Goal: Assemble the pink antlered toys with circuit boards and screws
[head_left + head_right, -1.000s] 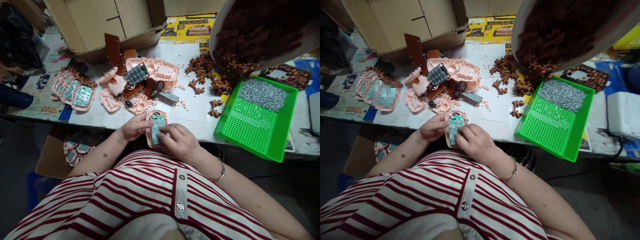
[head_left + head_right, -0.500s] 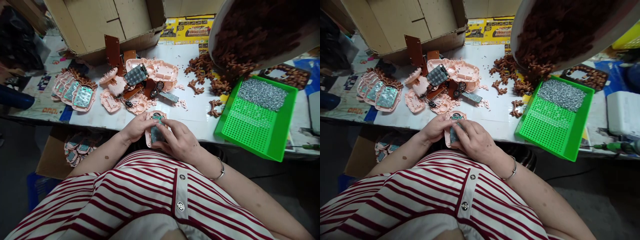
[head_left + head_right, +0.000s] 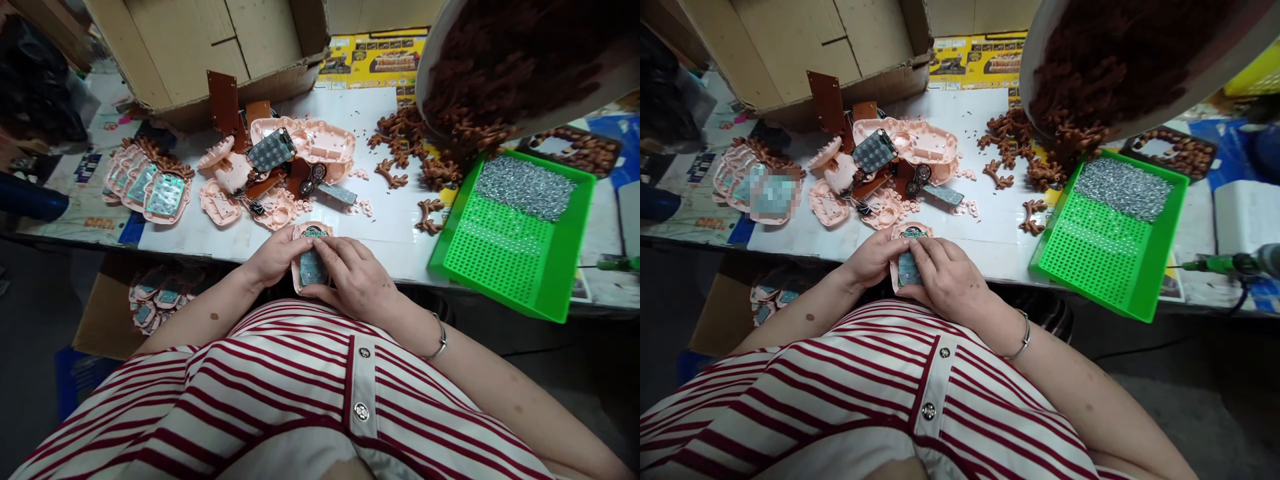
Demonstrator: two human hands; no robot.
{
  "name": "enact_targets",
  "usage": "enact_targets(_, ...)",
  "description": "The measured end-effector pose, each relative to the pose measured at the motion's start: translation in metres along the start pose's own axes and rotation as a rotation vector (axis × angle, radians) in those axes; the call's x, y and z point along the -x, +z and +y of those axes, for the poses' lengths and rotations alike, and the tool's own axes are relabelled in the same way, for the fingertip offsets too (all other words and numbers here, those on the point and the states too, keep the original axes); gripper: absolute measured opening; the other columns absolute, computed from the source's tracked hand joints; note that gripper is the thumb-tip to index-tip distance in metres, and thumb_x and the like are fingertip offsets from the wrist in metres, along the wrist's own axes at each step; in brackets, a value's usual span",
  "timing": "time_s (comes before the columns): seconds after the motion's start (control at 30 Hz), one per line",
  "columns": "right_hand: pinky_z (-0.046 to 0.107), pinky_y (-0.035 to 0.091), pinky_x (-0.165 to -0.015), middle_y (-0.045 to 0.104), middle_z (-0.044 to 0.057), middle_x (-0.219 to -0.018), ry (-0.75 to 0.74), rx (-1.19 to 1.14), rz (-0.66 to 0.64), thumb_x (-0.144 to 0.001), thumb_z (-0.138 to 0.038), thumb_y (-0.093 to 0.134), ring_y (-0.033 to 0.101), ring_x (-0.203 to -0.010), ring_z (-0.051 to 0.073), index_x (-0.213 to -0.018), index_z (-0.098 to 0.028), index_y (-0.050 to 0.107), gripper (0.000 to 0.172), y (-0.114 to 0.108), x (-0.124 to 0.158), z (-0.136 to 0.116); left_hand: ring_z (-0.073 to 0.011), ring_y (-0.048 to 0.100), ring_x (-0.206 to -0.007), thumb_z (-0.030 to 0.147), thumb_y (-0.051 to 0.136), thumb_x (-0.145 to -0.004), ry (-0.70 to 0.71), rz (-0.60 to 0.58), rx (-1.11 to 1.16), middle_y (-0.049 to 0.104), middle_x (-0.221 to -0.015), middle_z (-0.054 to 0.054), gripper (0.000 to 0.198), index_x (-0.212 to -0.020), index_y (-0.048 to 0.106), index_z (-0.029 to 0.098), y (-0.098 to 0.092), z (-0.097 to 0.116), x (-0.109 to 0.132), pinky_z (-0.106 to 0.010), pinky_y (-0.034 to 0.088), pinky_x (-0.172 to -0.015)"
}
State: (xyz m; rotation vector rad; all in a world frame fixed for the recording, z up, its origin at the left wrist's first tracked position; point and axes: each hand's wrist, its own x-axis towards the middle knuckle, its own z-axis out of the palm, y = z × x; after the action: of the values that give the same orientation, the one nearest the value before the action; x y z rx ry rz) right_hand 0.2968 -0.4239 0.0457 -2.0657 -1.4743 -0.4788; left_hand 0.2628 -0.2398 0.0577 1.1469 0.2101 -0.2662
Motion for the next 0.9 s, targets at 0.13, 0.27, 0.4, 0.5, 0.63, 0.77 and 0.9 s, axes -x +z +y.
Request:
enact_targets(0.13, 0.057, 0.058, -0.096, 0.063, 0.029, -0.129, 0.088, 0.007, 0.012, -0.091, -0.06, 0.063, 0.06, -0.121, 0.037, -0.143, -0.002, 0.049, 0.08, 0.001, 0.0, -0.001, -0.0188, 0.068, -0.084, 0.04, 0.081, -0.075, 0.006, -0.033, 0.003, 0.074, -0.091, -0.006, 0.041, -0.105, 0.073, 0.014, -0.001, -0.001, 0.001, -0.028, 0.053, -0.078)
enact_targets(0.27, 0.062, 0.052, -0.106, 0.057, 0.029, -0.141, 0.153, -0.029, -0.035, -0.091, -0.059, 0.064, 0.053, -0.133, 0.04, -0.151, -0.005, 0.04, 0.085, 0.003, 0.001, -0.002, -0.02, 0.069, -0.09, 0.04, 0.081, -0.076, 0.039, -0.003, -0.022, 0.075, -0.096, -0.007, 0.04, -0.105, 0.073, 0.014, 0.002, -0.002, 0.001, -0.029, 0.052, -0.082)
enact_targets(0.4, 0.062, 0.052, -0.106, 0.057, 0.03, -0.14, 0.143, -0.023, -0.042, -0.088, -0.06, 0.067, 0.054, -0.131, 0.041, -0.149, -0.002, 0.042, 0.088, 0.003, -0.002, 0.0, -0.0221, 0.069, -0.097, 0.035, 0.08, -0.074, 0.063, 0.04, 0.019, 0.075, -0.102, -0.008, 0.035, -0.102, 0.072, 0.014, 0.007, 0.001, 0.001, -0.031, 0.052, -0.088)
enact_targets(0.5, 0.061, 0.053, -0.105, 0.059, 0.029, -0.138, 0.154, -0.014, -0.043, -0.088, -0.063, 0.066, 0.056, -0.128, 0.04, -0.149, -0.003, 0.044, 0.088, 0.002, -0.003, 0.004, -0.0238, 0.069, -0.1, 0.03, 0.079, -0.072, 0.04, -0.004, 0.087, 0.074, -0.104, -0.008, 0.037, -0.104, 0.071, 0.015, 0.009, 0.001, 0.002, -0.032, 0.052, -0.088)
enact_targets(0.63, 0.062, 0.053, -0.105, 0.059, 0.03, -0.138, 0.185, 0.018, -0.04, -0.089, -0.062, 0.064, 0.056, -0.128, 0.041, -0.148, -0.002, 0.044, 0.086, 0.003, -0.001, 0.005, -0.0233, 0.067, -0.108, 0.017, 0.083, -0.064, 0.036, 0.018, 0.121, 0.072, -0.112, -0.006, 0.054, -0.115, 0.066, 0.019, 0.01, -0.004, 0.003, -0.032, 0.051, -0.093)
enact_targets(0.77, 0.06, 0.051, -0.106, 0.06, 0.03, -0.136, 0.2, 0.085, 0.006, -0.09, -0.062, 0.063, 0.056, -0.128, 0.04, -0.145, -0.001, 0.047, 0.084, 0.004, -0.001, 0.002, -0.0215, 0.064, -0.116, 0.017, 0.084, -0.067, 0.094, 0.085, 0.085, 0.07, -0.121, -0.006, 0.054, -0.117, 0.063, 0.021, 0.015, -0.009, -0.001, -0.033, 0.048, -0.101)
enact_targets(0.9, 0.059, 0.052, -0.102, 0.062, 0.028, -0.13, 0.232, -0.01, -0.038, -0.088, -0.069, 0.061, 0.059, -0.121, 0.039, -0.142, -0.004, 0.052, 0.085, -0.001, -0.004, 0.014, -0.0184, 0.067, -0.098, 0.018, 0.084, -0.066, 0.066, 0.108, 0.079, 0.072, -0.105, -0.004, 0.051, -0.112, 0.064, 0.018, 0.019, -0.007, -0.006, -0.03, 0.051, -0.09)
